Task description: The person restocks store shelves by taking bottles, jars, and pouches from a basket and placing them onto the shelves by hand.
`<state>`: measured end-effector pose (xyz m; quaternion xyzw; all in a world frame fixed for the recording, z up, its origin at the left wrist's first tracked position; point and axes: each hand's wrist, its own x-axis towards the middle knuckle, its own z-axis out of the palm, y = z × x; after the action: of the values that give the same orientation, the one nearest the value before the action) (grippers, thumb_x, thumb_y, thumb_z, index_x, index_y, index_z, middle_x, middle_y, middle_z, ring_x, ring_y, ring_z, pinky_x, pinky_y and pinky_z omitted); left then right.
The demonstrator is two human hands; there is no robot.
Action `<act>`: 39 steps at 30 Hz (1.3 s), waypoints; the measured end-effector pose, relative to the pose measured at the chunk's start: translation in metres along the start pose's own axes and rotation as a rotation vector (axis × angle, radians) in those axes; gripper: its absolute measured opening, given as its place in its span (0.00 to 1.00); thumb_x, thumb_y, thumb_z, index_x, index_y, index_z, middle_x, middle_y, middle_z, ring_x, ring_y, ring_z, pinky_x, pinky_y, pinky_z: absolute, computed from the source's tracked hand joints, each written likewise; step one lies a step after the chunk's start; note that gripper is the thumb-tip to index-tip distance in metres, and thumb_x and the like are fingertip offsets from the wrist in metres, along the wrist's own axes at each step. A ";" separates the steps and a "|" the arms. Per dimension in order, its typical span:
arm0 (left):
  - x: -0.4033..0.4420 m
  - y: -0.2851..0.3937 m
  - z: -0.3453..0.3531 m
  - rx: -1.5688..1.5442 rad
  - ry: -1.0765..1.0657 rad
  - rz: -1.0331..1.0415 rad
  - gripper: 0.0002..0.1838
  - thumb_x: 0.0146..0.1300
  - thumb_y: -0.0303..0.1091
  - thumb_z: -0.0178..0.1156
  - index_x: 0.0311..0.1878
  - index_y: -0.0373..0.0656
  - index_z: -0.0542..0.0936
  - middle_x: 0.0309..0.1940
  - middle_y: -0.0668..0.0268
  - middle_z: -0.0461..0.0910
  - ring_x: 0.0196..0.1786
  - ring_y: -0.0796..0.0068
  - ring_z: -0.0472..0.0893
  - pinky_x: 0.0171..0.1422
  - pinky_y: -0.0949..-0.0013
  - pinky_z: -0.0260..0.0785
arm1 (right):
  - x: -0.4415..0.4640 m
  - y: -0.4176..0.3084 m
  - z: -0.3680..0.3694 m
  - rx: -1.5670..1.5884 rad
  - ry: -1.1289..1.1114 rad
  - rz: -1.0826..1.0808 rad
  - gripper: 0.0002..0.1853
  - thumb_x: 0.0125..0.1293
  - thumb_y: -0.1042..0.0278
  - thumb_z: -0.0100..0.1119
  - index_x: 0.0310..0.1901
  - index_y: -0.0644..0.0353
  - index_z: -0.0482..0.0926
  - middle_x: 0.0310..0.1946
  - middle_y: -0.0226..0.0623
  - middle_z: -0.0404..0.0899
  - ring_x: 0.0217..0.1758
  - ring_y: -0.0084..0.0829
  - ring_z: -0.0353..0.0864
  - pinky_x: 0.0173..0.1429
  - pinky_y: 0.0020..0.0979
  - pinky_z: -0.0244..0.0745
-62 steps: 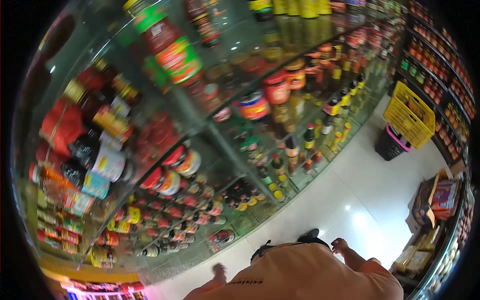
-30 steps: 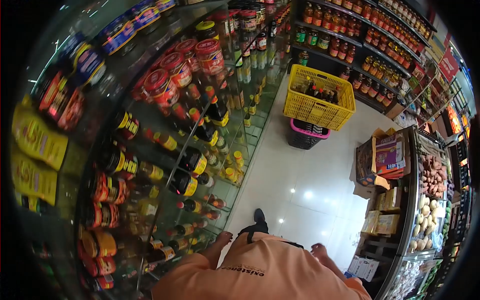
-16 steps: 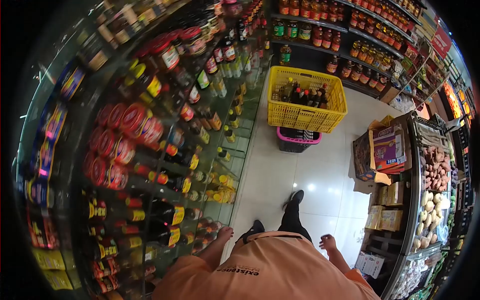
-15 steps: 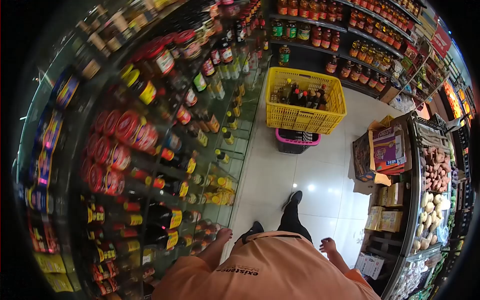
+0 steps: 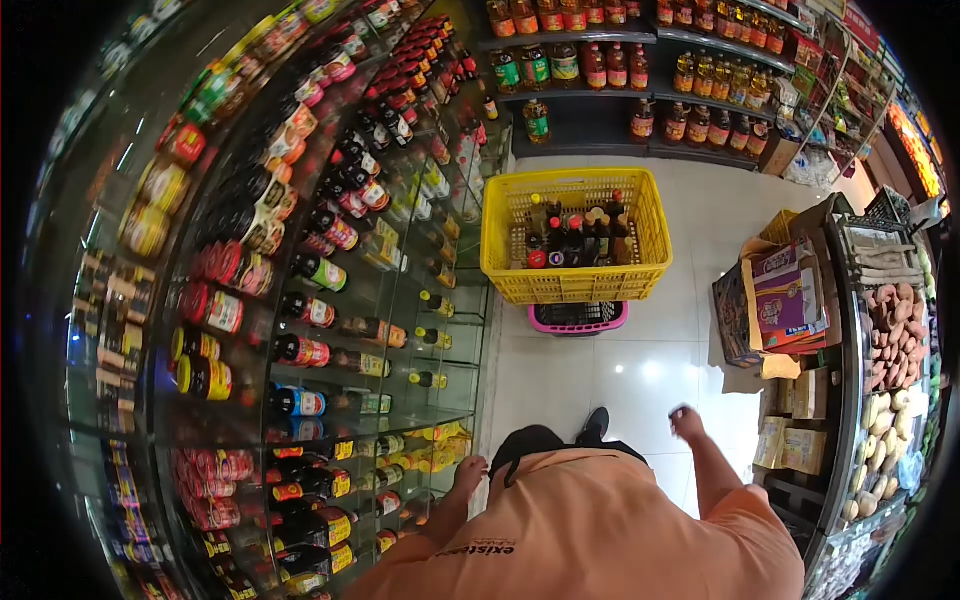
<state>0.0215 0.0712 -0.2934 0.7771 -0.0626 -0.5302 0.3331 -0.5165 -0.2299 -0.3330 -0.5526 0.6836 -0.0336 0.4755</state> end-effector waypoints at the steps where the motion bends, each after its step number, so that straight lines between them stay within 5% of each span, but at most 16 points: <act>1: 0.001 0.011 0.009 -0.007 0.006 0.021 0.15 0.67 0.37 0.59 0.53 0.39 0.80 0.41 0.64 0.83 0.43 0.70 0.83 0.44 0.64 0.75 | 0.007 -0.061 -0.023 -0.053 0.032 -0.076 0.13 0.66 0.60 0.60 0.42 0.61 0.81 0.25 0.44 0.85 0.28 0.37 0.86 0.39 0.38 0.80; 5: 0.027 0.038 0.025 0.027 -0.041 0.130 0.14 0.67 0.35 0.59 0.52 0.39 0.80 0.39 0.64 0.84 0.42 0.69 0.84 0.43 0.65 0.76 | 0.060 -0.214 -0.063 0.049 0.107 -0.330 0.14 0.67 0.60 0.59 0.46 0.63 0.80 0.29 0.47 0.85 0.35 0.42 0.86 0.44 0.40 0.79; 7: 0.046 0.035 0.022 0.033 -0.027 0.013 0.14 0.68 0.36 0.59 0.52 0.38 0.80 0.39 0.63 0.85 0.40 0.69 0.84 0.42 0.65 0.77 | 0.079 -0.274 -0.072 0.027 0.126 -0.377 0.14 0.67 0.61 0.59 0.48 0.63 0.80 0.31 0.48 0.85 0.38 0.44 0.86 0.45 0.40 0.79; 9: 0.059 0.038 0.019 0.043 -0.007 -0.060 0.14 0.68 0.37 0.60 0.52 0.38 0.80 0.40 0.62 0.85 0.40 0.69 0.84 0.42 0.65 0.77 | 0.102 -0.321 -0.075 0.058 0.184 -0.490 0.12 0.67 0.66 0.61 0.46 0.64 0.79 0.27 0.42 0.83 0.31 0.32 0.83 0.39 0.35 0.76; 14: 0.103 0.044 0.002 -0.006 -0.011 -0.246 0.15 0.69 0.42 0.61 0.52 0.42 0.80 0.40 0.62 0.86 0.37 0.71 0.84 0.35 0.66 0.74 | 0.198 -0.387 -0.063 0.077 0.281 -0.448 0.13 0.64 0.67 0.62 0.48 0.63 0.79 0.29 0.44 0.83 0.34 0.37 0.84 0.42 0.37 0.77; 18: 0.135 0.085 -0.001 -0.006 -0.042 -0.284 0.15 0.70 0.41 0.59 0.53 0.43 0.80 0.39 0.63 0.85 0.36 0.72 0.84 0.36 0.66 0.73 | 0.289 -0.400 -0.054 -0.135 0.311 -0.430 0.20 0.61 0.64 0.63 0.54 0.58 0.76 0.37 0.48 0.84 0.43 0.49 0.84 0.47 0.45 0.78; 22: 0.156 0.125 -0.011 -0.036 0.052 -0.207 0.15 0.72 0.41 0.56 0.55 0.42 0.79 0.40 0.63 0.86 0.37 0.71 0.84 0.41 0.66 0.74 | 0.369 -0.402 -0.032 -0.332 0.254 -0.184 0.33 0.57 0.60 0.66 0.66 0.53 0.70 0.57 0.58 0.75 0.60 0.57 0.77 0.62 0.53 0.74; 26: 0.149 0.146 -0.039 0.018 0.080 -0.187 0.16 0.71 0.43 0.57 0.54 0.42 0.79 0.42 0.62 0.86 0.40 0.70 0.86 0.41 0.67 0.74 | 0.415 -0.393 -0.015 -0.260 0.075 -0.123 0.33 0.57 0.59 0.67 0.65 0.54 0.70 0.53 0.58 0.80 0.57 0.57 0.79 0.61 0.51 0.75; 32: 0.157 0.170 -0.044 0.026 0.121 -0.263 0.15 0.72 0.41 0.58 0.53 0.42 0.79 0.38 0.64 0.85 0.37 0.72 0.84 0.39 0.69 0.74 | 0.443 -0.374 -0.004 -0.487 0.155 0.065 0.20 0.67 0.66 0.50 0.60 0.51 0.74 0.49 0.53 0.83 0.53 0.57 0.81 0.57 0.54 0.76; 36: 0.206 0.218 -0.020 0.113 0.064 0.076 0.12 0.72 0.39 0.58 0.47 0.39 0.81 0.37 0.64 0.85 0.36 0.74 0.83 0.43 0.68 0.76 | 0.377 -0.438 -0.059 -0.639 0.036 -0.019 0.14 0.67 0.62 0.54 0.53 0.47 0.78 0.46 0.47 0.85 0.50 0.54 0.83 0.54 0.52 0.77; 39: 0.215 0.339 0.034 0.206 -0.031 0.267 0.12 0.71 0.37 0.61 0.46 0.37 0.81 0.37 0.63 0.85 0.37 0.74 0.84 0.46 0.67 0.76 | 0.327 -0.480 -0.110 -0.602 -0.042 -0.403 0.09 0.66 0.64 0.56 0.45 0.52 0.81 0.39 0.46 0.86 0.42 0.50 0.85 0.47 0.47 0.79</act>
<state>0.1715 -0.3021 -0.2714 0.7836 -0.2245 -0.4842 0.3180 -0.2236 -0.7258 -0.1989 -0.7921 0.5305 0.0877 0.2890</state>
